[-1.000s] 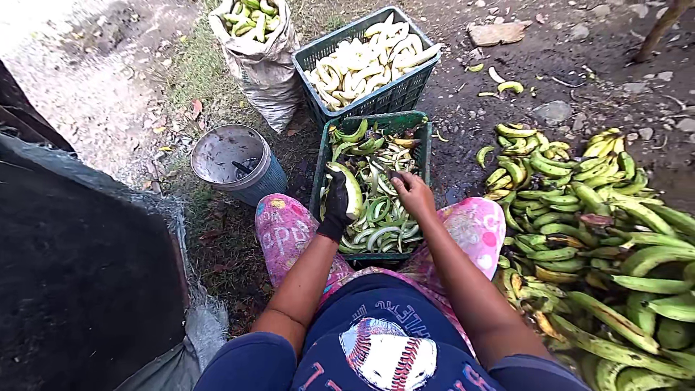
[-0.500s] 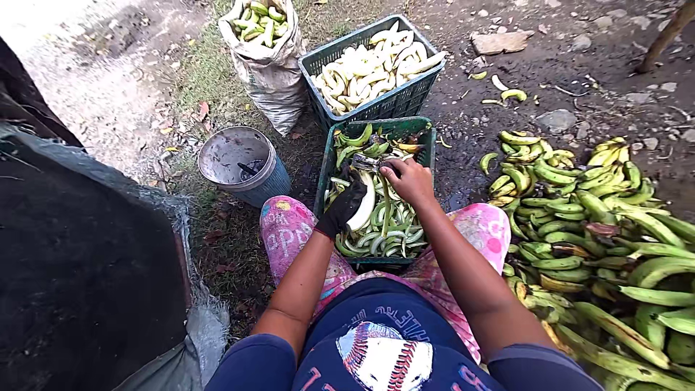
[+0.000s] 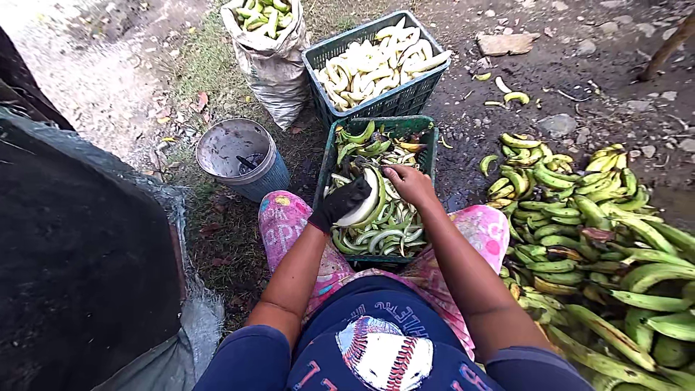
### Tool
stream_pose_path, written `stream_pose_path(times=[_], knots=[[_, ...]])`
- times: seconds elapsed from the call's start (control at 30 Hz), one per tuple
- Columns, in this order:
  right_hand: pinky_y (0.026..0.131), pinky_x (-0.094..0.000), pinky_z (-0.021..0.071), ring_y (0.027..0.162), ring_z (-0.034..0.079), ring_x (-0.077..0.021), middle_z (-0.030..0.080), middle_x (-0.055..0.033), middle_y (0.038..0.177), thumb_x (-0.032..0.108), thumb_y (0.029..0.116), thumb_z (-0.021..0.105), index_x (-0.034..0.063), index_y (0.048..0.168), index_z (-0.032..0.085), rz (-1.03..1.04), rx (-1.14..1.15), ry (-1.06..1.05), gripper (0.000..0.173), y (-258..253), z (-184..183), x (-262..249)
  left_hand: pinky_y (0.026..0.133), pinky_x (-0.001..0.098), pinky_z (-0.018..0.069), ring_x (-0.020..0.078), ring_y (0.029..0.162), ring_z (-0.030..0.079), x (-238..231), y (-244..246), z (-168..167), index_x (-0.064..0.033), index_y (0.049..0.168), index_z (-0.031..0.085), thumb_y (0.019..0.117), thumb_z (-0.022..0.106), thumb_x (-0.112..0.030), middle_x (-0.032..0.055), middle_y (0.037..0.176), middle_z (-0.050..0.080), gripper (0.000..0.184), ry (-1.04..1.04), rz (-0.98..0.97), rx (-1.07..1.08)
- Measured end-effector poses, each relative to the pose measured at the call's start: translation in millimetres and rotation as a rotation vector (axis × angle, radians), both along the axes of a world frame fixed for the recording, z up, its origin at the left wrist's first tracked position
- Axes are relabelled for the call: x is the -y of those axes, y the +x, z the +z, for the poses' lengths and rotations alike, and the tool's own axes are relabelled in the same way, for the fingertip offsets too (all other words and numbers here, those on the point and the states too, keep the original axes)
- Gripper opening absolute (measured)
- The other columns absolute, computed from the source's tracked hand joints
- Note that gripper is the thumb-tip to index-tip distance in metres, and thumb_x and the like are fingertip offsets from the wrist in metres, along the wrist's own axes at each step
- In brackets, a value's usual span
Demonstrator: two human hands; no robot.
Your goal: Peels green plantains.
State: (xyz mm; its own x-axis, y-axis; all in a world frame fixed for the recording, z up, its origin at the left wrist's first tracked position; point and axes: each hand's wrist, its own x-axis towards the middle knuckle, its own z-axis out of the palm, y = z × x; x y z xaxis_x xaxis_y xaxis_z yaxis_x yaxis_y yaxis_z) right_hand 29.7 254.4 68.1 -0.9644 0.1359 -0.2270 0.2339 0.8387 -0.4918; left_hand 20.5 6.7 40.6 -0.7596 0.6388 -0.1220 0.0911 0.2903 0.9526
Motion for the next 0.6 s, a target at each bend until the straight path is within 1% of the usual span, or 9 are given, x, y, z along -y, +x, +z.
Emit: stream_pose_path(times=[0.07, 0.17, 0.2, 0.27, 0.33, 0.37, 0.4, 0.5, 0.6], knots=[[0.102, -0.0688, 0.0409, 0.126, 0.061, -0.0391, 0.068, -0.0161, 0.132, 0.063, 0.1056, 0.036, 0.0275, 0.138, 0.065, 0.003, 0.074, 0.02, 0.056, -8, 7, -3, 0.09, 0.0301, 0.0515, 0.0098, 0.1, 0.061, -8, -4, 16, -0.0052, 0.136, 0.056, 0.1028, 0.052, -0.01, 0.008, 0.113, 0.065, 0.034, -0.017, -0.127, -0.006], [0.095, -0.0674, 0.0478, 0.116, 0.065, -0.0402, 0.069, -0.018, 0.124, 0.061, 0.1051, 0.041, 0.023, 0.136, 0.066, -0.058, -0.076, -0.059, 0.055, 13, -5, 11, 0.102, 0.0459, 0.0502, 0.0223, 0.121, 0.061, 0, -7, -5, -0.012, 0.144, 0.054, 0.1081, 0.047, -0.024, 0.0125, 0.137, 0.061, 0.038, -0.017, 0.089, 0.063], [0.089, -0.0658, 0.0497, 0.107, 0.066, -0.0397, 0.069, -0.0182, 0.116, 0.061, 0.1037, 0.045, 0.0214, 0.134, 0.067, -0.055, -0.177, -0.057, 0.054, 27, -18, 21, 0.094, 0.0458, 0.0529, 0.0216, 0.114, 0.063, -2, -10, -19, -0.0147, 0.142, 0.056, 0.1088, 0.045, -0.03, 0.0108, 0.133, 0.063, 0.038, 0.079, 0.201, 0.167], [0.085, -0.0604, 0.0506, 0.098, 0.066, -0.0359, 0.068, -0.0162, 0.105, 0.062, 0.0991, 0.053, 0.0199, 0.132, 0.069, 0.001, -0.362, -0.037, 0.056, 55, -47, 38, 0.076, 0.0362, 0.0569, 0.0126, 0.092, 0.065, -18, -19, -29, -0.02, 0.13, 0.06, 0.1096, 0.037, -0.04, 0.0022, 0.11, 0.067, 0.037, 0.376, 0.356, 0.475], [0.084, -0.0579, 0.0494, 0.097, 0.065, -0.0352, 0.068, -0.016, 0.105, 0.067, 0.0956, 0.053, 0.0199, 0.13, 0.071, 0.038, -0.507, 0.007, 0.061, 76, -67, 50, 0.056, 0.0251, 0.0534, 0.0067, 0.064, 0.06, -37, -24, -6, -0.0194, 0.103, 0.06, 0.1098, 0.029, -0.044, -0.0028, 0.078, 0.061, 0.041, 0.669, 0.468, 0.784], [0.083, -0.0582, 0.0491, 0.096, 0.065, -0.0362, 0.068, -0.017, 0.105, 0.067, 0.0955, 0.052, 0.019, 0.129, 0.072, 0.035, -0.553, 0.024, 0.062, 81, -70, 53, 0.05, 0.0234, 0.0522, 0.0063, 0.056, 0.058, -44, -29, 0, -0.0178, 0.094, 0.059, 0.1098, 0.025, -0.043, -0.0027, 0.069, 0.059, 0.045, 0.766, 0.499, 0.881], [0.083, -0.0579, 0.0484, 0.095, 0.065, -0.0368, 0.068, -0.0176, 0.104, 0.066, 0.0957, 0.051, 0.0186, 0.128, 0.073, 0.022, -0.578, 0.038, 0.061, 80, -69, 53, 0.049, 0.024, 0.0523, 0.0072, 0.055, 0.058, -49, -31, -1, -0.0165, 0.094, 0.058, 0.1101, 0.024, -0.044, -0.0016, 0.068, 0.059, 0.047, 0.821, 0.505, 0.916], [0.083, -0.0604, 0.0477, 0.097, 0.064, -0.0392, 0.067, -0.0198, 0.106, 0.063, 0.101, 0.045, 0.0187, 0.133, 0.069, -0.062, -0.457, 0.006, 0.06, 57, -48, 42, 0.064, 0.026, 0.0565, 0.0068, 0.073, 0.063, -51, -22, -12, -0.0163, 0.117, 0.055, 0.1116, 0.025, -0.038, -0.0016, 0.086, 0.063, 0.038, 0.774, 0.416, 0.667], [0.101, -0.0673, 0.0448, 0.122, 0.062, -0.0405, 0.068, -0.0203, 0.127, 0.054, 0.1081, 0.04, 0.0193, 0.14, 0.064, -0.144, -0.105, -0.233, 0.053, 20, -19, 22, 0.085, 0.0351, 0.0556, 0.0116, 0.1, 0.063, -23, 6, -20, -0.0195, 0.141, 0.054, 0.1097, 0.037, -0.04, 0.0026, 0.121, 0.065, 0.041, 0.466, 0.275, 0.301]])
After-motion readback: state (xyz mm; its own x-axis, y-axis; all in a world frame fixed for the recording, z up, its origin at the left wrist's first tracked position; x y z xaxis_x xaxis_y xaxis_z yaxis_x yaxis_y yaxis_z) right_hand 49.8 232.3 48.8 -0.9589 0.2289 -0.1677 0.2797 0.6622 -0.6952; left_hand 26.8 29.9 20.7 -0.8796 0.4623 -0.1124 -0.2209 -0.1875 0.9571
